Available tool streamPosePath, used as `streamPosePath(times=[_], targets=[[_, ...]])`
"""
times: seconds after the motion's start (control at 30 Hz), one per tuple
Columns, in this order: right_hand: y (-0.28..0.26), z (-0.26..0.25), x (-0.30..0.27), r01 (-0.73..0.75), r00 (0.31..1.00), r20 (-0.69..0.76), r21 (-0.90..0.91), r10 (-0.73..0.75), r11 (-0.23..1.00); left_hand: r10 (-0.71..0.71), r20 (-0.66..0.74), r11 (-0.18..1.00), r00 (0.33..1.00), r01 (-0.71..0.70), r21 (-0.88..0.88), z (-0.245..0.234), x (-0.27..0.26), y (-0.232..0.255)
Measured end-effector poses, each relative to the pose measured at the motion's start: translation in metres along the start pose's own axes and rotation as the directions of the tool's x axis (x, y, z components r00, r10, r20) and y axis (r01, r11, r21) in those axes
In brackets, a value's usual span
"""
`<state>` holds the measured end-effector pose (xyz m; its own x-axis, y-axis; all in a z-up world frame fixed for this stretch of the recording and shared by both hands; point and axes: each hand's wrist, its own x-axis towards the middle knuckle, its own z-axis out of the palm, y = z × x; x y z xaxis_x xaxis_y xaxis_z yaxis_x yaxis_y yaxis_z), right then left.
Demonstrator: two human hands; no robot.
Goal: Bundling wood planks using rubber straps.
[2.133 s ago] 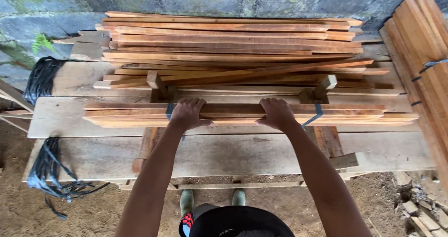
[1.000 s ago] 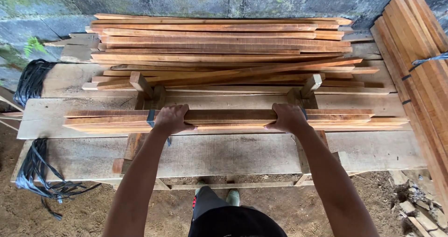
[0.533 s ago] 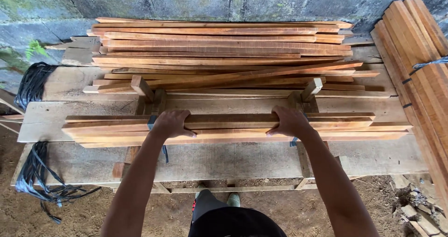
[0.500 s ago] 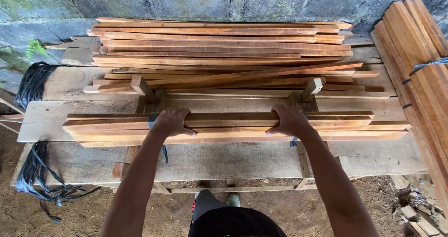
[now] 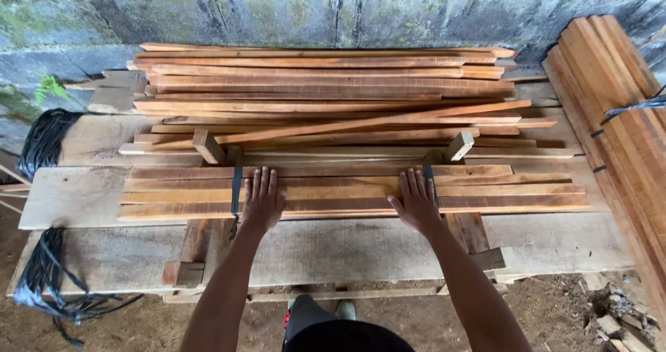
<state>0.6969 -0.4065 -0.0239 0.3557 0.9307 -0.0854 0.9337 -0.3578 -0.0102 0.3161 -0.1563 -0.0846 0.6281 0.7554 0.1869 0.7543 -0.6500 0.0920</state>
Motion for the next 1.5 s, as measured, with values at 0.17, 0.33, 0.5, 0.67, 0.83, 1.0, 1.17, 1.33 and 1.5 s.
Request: streamPosePath(times=[0.17,0.33,0.5,0.67,0.83,1.0,1.17,1.33,1.5], targets=[[-0.042,0.005,0.019,-0.033,0.999,-0.004,0.066,0.033,0.997,-0.017,0.127,1.0,0.992,0.016,0.007,-0.02,0.014,0.066],[-0.111,-0.001,0.023,0.147,0.988,-0.052,0.061,-0.144,0.987,0.143,0.203,0.989,0.969,-0.144,-0.009,-0.009,0.017,0.132],[-0.115,-0.004,0.027,0.269,0.962,0.02,0.051,-0.271,0.962,0.239,0.179,0.971,0.954,-0.233,-0.054,0.001,0.02,0.135],[-0.076,-0.027,0.012,0.333,0.942,-0.043,0.027,-0.332,0.943,0.322,0.114,0.946,0.94,-0.316,-0.074,-0.012,0.014,0.096],[-0.017,-0.021,-0.002,0.276,0.96,-0.064,0.028,-0.274,0.961,0.241,0.096,0.967,0.966,-0.23,-0.11,-0.038,0.001,0.042],[0.018,-0.009,-0.005,0.17,0.985,-0.016,-0.11,-0.173,0.979,0.102,0.14,0.992,0.985,-0.092,-0.082,-0.069,-0.017,0.015],[0.021,0.013,-0.002,0.137,0.986,-0.072,-0.149,-0.149,0.979,0.18,0.093,0.982,0.979,-0.184,0.032,-0.044,-0.018,0.004],[0.019,0.014,-0.002,0.127,0.986,-0.083,-0.156,-0.141,0.98,0.23,-0.104,0.958,0.968,-0.207,0.199,-0.004,-0.016,-0.003],[0.016,0.012,-0.001,0.108,0.988,-0.095,-0.146,-0.122,0.983,0.225,-0.101,0.956,0.969,-0.199,0.216,0.007,-0.011,-0.007]])
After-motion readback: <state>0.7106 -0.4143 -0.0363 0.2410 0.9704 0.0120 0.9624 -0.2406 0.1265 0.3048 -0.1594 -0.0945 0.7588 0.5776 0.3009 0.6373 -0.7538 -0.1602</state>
